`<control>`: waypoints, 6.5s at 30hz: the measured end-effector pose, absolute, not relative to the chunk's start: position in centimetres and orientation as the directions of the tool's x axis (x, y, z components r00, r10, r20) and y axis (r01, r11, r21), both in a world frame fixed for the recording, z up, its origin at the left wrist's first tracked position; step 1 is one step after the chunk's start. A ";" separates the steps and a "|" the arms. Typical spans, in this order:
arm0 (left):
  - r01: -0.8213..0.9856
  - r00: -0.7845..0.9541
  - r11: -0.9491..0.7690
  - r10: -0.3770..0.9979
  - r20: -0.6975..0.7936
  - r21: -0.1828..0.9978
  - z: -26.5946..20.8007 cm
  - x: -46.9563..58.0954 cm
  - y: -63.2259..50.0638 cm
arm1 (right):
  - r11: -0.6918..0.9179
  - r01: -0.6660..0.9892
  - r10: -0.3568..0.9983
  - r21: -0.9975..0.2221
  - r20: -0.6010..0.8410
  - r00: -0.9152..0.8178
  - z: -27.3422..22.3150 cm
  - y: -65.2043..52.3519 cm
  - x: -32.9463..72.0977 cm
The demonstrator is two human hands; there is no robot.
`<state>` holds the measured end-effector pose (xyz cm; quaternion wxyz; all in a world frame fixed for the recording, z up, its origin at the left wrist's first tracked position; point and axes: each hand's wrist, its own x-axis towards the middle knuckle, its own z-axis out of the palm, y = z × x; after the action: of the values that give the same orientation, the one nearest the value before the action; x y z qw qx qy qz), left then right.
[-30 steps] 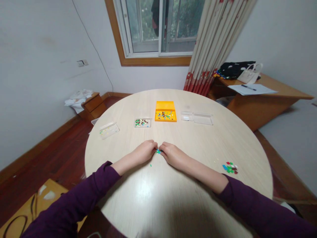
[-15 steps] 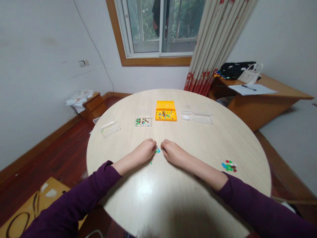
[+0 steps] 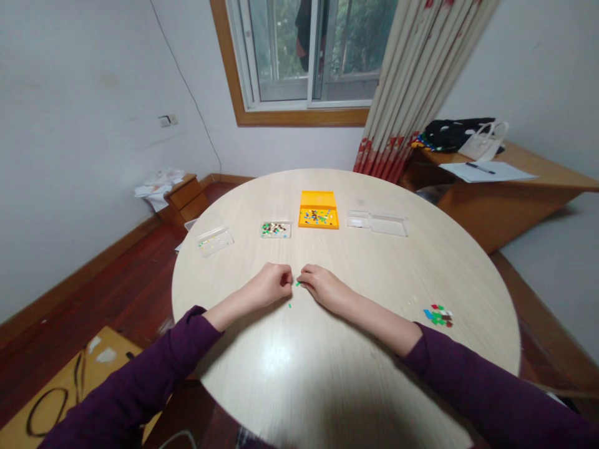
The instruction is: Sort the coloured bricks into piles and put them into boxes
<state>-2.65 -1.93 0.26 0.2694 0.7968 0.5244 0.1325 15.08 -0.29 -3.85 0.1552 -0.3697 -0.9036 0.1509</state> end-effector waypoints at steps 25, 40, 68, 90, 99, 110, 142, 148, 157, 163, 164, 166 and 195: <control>0.792 0.602 -0.543 0.771 -0.207 0.280 -0.5 -3.1 -6.4 | 0.576 0.789 0.815 -0.212 0.079 -0.574 -3.1 2.1 17.3; 0.802 0.527 -0.500 0.850 0.007 0.328 0.4 -4.5 -1.8 | 0.516 0.740 0.855 -0.432 0.199 -0.480 -1.7 8.9 18.9; 0.792 0.541 -0.485 0.839 -0.058 0.372 0.3 -0.1 4.3 | 0.678 0.548 0.698 -0.490 0.197 -0.688 -3.6 6.8 19.2; 0.696 0.692 -0.632 0.717 -0.084 0.342 -1.4 2.1 1.4 | 0.403 0.843 0.912 -0.357 0.236 -0.336 0.8 19.2 19.5; 0.845 0.368 -0.398 0.917 0.151 0.356 0.5 3.2 14.1 | 0.486 0.709 0.822 -0.511 -0.009 -0.569 0.1 6.5 21.9; 0.781 0.386 -0.484 0.871 0.303 0.396 -0.4 1.3 10.8 | 0.680 0.541 0.632 -0.495 0.021 -0.775 -2.7 0.6 20.1; 0.685 0.720 -0.602 0.645 -0.256 0.409 -0.1 7.8 -1.9 | 0.494 0.792 0.869 -0.357 0.183 -0.460 -5.3 -11.0 28.2; 0.707 0.668 -0.543 0.722 -0.178 0.453 -0.6 5.6 -1.6 | 0.483 0.863 0.874 -0.147 0.145 -0.464 -4.7 -7.9 26.1; 0.644 0.603 -0.504 0.797 0.024 0.576 -2.0 4.8 -1.2 | 0.463 0.885 0.887 0.047 -0.018 -0.462 -2.2 -5.0 23.9; 0.603 0.594 -0.525 0.798 0.100 0.600 -2.8 4.9 -0.4 | 0.395 0.910 0.917 0.124 -0.114 -0.383 -1.7 -3.8 22.9; 0.599 0.595 -0.528 0.797 0.107 0.602 -2.9 4.9 -0.4 | 0.383 0.914 0.922 0.133 -0.120 -0.368 -1.7 -3.5 22.8; 0.589 0.594 -0.534 0.795 0.123 0.607 -3.0 4.9 -0.3 | 0.347 0.927 0.936 0.142 -0.120 -0.332 -1.6 -2.8 22.5; 0.489 0.534 -0.552 0.802 0.269 0.675 -4.3 4.5 -0.1 | 0.375 0.925 0.920 0.059 -0.143 -0.364 -1.8 1.9 24.0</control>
<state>4.54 -0.15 -4.27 0.2713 0.8326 0.3877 0.2878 23.96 1.90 -1.78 -0.0762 -0.5588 -0.8256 0.0157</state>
